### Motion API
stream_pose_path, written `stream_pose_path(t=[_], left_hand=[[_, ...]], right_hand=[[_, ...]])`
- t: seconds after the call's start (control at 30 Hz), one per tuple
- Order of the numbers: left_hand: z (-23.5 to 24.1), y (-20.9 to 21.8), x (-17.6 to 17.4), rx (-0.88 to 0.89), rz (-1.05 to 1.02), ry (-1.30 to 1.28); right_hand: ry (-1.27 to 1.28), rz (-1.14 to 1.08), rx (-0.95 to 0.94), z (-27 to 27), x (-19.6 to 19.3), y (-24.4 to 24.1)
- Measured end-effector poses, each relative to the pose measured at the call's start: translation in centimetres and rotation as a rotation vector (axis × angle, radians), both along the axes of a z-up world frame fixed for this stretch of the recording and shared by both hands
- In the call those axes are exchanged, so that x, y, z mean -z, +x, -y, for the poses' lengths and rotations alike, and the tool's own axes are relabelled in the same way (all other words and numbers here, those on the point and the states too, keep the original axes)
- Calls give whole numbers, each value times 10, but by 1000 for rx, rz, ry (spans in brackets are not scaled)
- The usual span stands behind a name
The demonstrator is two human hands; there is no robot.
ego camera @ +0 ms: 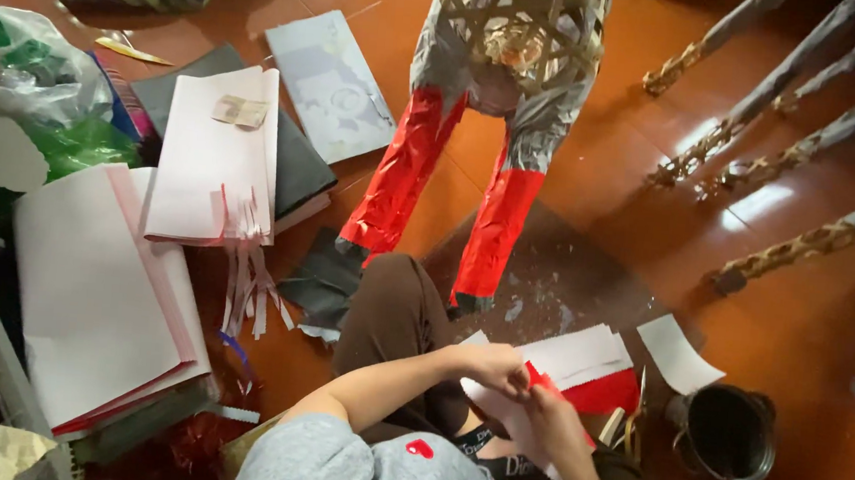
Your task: Wrapping the legs of a giraffe sculpture with red paper and cutting it to size with scissors.
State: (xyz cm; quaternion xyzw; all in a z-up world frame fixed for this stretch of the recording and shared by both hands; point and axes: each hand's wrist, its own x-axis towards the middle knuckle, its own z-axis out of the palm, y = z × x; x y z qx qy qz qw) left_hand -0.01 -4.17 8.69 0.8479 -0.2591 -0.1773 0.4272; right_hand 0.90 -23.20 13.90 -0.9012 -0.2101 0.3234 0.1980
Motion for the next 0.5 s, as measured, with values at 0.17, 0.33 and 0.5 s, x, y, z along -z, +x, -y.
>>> stream_pose_path(t=[0.17,0.33,0.5], left_hand=[[-1,4,21,153,-116,129],[-12,-4,-5,64,-244,36],[-13,-9,30,-71,-233,-230]], right_hand=[[58,-72,32,-8,5,-2],[180,-98,91,-8,-3,2],[586,-446,360,-14,1,-1]])
